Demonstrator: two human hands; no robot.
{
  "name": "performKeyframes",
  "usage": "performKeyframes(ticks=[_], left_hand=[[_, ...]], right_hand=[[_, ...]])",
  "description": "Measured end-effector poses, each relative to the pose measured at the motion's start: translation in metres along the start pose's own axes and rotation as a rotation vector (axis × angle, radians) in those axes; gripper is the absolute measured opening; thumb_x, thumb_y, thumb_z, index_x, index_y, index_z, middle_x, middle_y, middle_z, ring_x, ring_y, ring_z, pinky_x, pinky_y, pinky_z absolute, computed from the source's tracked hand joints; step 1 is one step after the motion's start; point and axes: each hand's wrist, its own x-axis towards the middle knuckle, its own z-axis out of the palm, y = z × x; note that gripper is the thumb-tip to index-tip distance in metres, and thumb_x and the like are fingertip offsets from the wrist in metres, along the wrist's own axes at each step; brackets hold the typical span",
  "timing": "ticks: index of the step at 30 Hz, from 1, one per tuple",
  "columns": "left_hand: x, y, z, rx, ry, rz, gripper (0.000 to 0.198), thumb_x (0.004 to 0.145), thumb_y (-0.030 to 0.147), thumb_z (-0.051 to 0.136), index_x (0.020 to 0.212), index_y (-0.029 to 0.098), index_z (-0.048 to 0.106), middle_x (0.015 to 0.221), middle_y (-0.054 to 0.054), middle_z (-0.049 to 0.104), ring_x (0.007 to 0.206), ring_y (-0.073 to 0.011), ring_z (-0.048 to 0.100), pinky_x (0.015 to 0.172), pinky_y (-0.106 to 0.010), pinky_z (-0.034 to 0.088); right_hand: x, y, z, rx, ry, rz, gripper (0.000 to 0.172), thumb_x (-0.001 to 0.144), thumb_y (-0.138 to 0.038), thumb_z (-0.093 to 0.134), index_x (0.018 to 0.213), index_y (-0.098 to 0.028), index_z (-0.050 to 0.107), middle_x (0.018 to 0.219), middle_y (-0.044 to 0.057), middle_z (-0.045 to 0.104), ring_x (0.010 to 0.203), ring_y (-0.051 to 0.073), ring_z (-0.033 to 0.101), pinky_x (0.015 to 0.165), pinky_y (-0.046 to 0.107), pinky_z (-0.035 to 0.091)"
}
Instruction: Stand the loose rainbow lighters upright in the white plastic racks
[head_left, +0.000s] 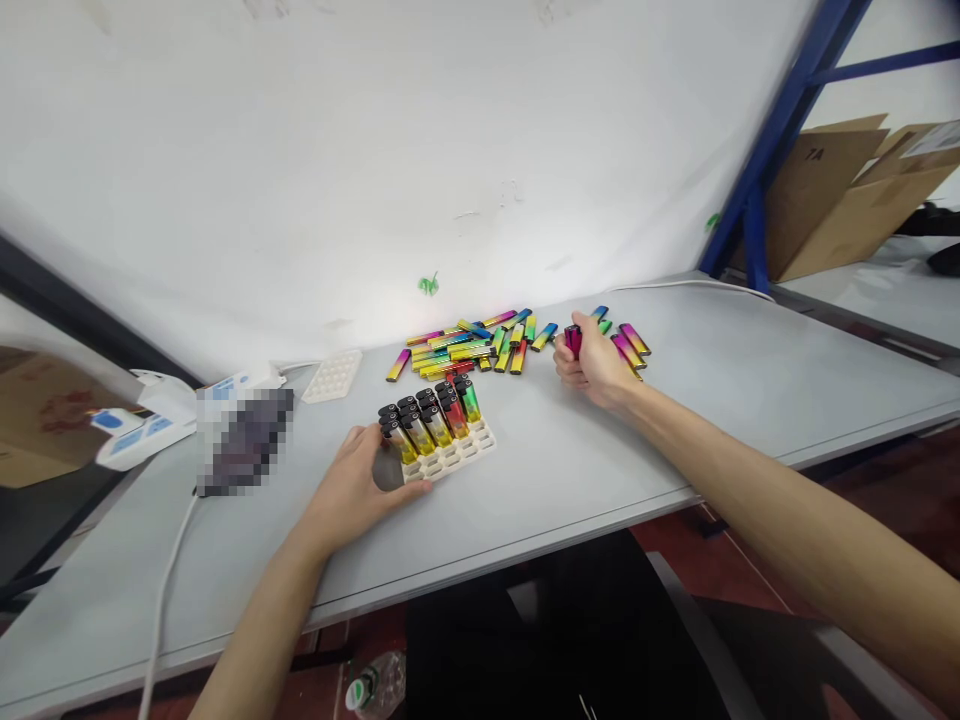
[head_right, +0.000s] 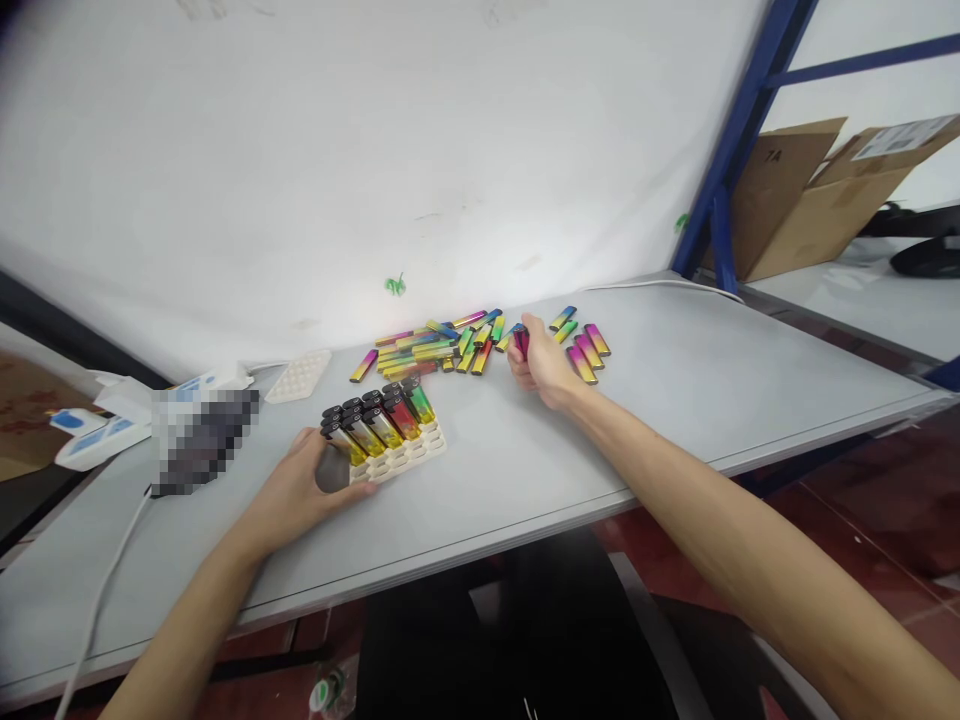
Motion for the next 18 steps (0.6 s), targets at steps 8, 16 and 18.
performKeyframes(ticks=[8,16,18], left_hand=[[-0.0001,0.0018,-0.0005,0.014,0.010,0.000,0.055,0.072,0.066,0.073,0.101,0.023,0.055,0.104,-0.007,0.061,0.104,-0.0311,0.058,0.090,-0.044,0.049],[0.0007,0.0011,0.0002,0.006,0.006,-0.021,0.057,0.070,0.066,0.074,0.102,0.022,0.057,0.106,-0.008,0.061,0.107,-0.0318,0.057,0.093,-0.044,0.049],[0.0006,0.0009,0.0003,0.004,0.004,-0.027,0.057,0.070,0.067,0.074,0.101,0.022,0.056,0.105,-0.007,0.061,0.106,-0.0319,0.058,0.092,-0.044,0.049]], right_hand=[[-0.0018,-0.0023,0.0018,-0.010,0.029,-0.025,0.046,0.096,-0.047,0.035,0.058,-0.023,0.031,0.047,-0.007,0.019,0.040,0.008,0.011,0.040,0.023,0.009],[-0.0021,-0.0012,0.0022,-0.004,0.022,0.019,0.054,0.094,-0.067,0.034,0.063,-0.024,0.031,0.046,-0.008,0.020,0.040,0.008,0.010,0.039,0.023,0.009],[-0.0027,-0.0020,0.0023,0.000,0.022,0.007,0.047,0.096,-0.056,0.034,0.062,-0.024,0.031,0.046,-0.008,0.021,0.040,0.008,0.011,0.039,0.022,0.010]])
